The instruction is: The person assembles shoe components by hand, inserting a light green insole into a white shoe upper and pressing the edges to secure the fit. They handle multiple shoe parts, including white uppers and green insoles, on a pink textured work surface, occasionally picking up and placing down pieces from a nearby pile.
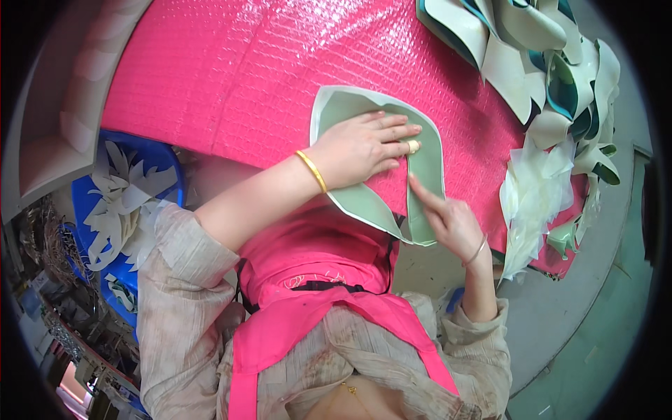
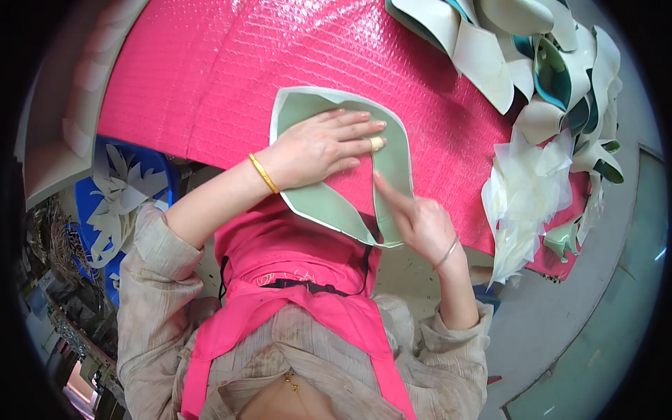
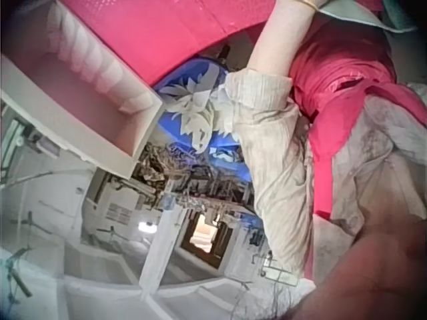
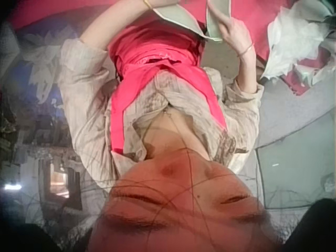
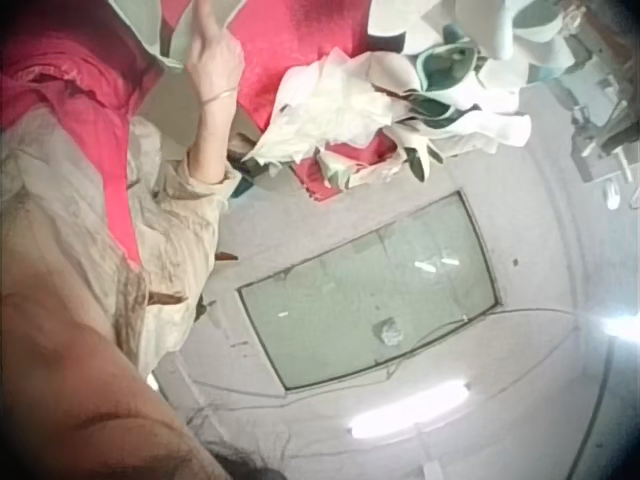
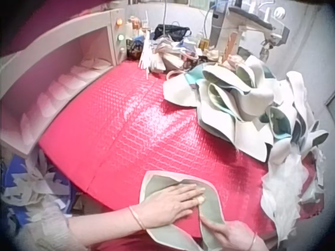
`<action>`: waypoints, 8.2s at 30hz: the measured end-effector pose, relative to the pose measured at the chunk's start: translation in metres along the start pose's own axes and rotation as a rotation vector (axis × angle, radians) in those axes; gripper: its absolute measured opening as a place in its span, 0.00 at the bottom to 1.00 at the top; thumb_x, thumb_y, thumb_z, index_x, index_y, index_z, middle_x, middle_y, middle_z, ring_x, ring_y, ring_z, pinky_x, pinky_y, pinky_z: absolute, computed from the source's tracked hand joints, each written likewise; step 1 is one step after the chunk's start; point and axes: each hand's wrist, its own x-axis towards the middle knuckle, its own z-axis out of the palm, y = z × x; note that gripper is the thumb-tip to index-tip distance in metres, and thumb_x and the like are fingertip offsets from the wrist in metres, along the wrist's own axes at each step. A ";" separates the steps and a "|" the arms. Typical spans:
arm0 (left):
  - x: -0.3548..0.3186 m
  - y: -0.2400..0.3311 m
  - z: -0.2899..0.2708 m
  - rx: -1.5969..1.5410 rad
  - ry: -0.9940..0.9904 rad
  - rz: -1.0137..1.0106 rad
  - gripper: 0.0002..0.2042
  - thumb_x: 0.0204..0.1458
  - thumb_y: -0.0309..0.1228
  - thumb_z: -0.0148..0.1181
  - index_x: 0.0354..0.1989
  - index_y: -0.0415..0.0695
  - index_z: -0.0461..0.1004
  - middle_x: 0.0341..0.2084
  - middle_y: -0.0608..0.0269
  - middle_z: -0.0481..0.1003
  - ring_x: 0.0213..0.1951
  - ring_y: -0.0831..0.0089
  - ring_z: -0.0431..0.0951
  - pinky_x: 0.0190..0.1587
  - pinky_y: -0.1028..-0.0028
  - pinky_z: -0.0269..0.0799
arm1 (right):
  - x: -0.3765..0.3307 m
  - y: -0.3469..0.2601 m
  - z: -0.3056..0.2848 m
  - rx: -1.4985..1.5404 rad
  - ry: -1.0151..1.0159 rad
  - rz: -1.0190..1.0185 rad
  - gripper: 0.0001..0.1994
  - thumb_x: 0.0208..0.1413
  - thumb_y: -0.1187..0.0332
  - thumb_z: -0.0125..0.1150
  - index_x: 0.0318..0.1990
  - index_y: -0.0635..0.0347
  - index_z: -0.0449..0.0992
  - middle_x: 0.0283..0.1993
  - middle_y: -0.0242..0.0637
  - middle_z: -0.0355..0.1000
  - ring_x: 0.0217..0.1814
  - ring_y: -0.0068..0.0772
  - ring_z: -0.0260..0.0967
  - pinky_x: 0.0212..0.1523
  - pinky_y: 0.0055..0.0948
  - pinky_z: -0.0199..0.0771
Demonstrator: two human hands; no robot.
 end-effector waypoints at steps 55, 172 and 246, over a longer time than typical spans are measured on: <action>0.004 -0.020 -0.058 -1.569 0.985 -0.790 0.12 0.52 0.34 0.56 0.27 0.35 0.75 0.18 0.66 0.73 0.18 0.84 0.69 0.20 0.82 0.62 | 0.091 -0.098 0.003 0.253 0.275 -0.014 0.12 0.55 0.66 0.50 0.25 0.67 0.65 0.20 0.54 0.58 0.22 0.56 0.59 0.22 0.39 0.57; 0.318 -0.048 -0.113 -0.458 0.420 0.189 0.31 0.36 0.17 0.53 0.56 0.46 0.63 0.42 0.50 0.72 0.43 0.60 0.73 0.46 0.72 0.68 | 0.068 0.057 -0.316 0.870 1.429 -0.641 0.14 0.53 0.76 0.51 0.47 0.69 0.67 0.46 0.44 0.69 0.47 0.36 0.68 0.49 0.31 0.68; 0.102 -0.396 -0.214 0.304 0.904 -0.701 0.30 0.49 0.34 0.53 0.62 0.46 0.51 0.61 0.40 0.45 0.62 0.49 0.49 0.61 0.62 0.48 | 0.204 -0.028 -0.071 1.640 -0.363 -0.101 0.20 0.49 0.73 0.58 0.50 0.72 0.65 0.43 0.41 0.71 0.39 0.27 0.70 0.43 0.24 0.69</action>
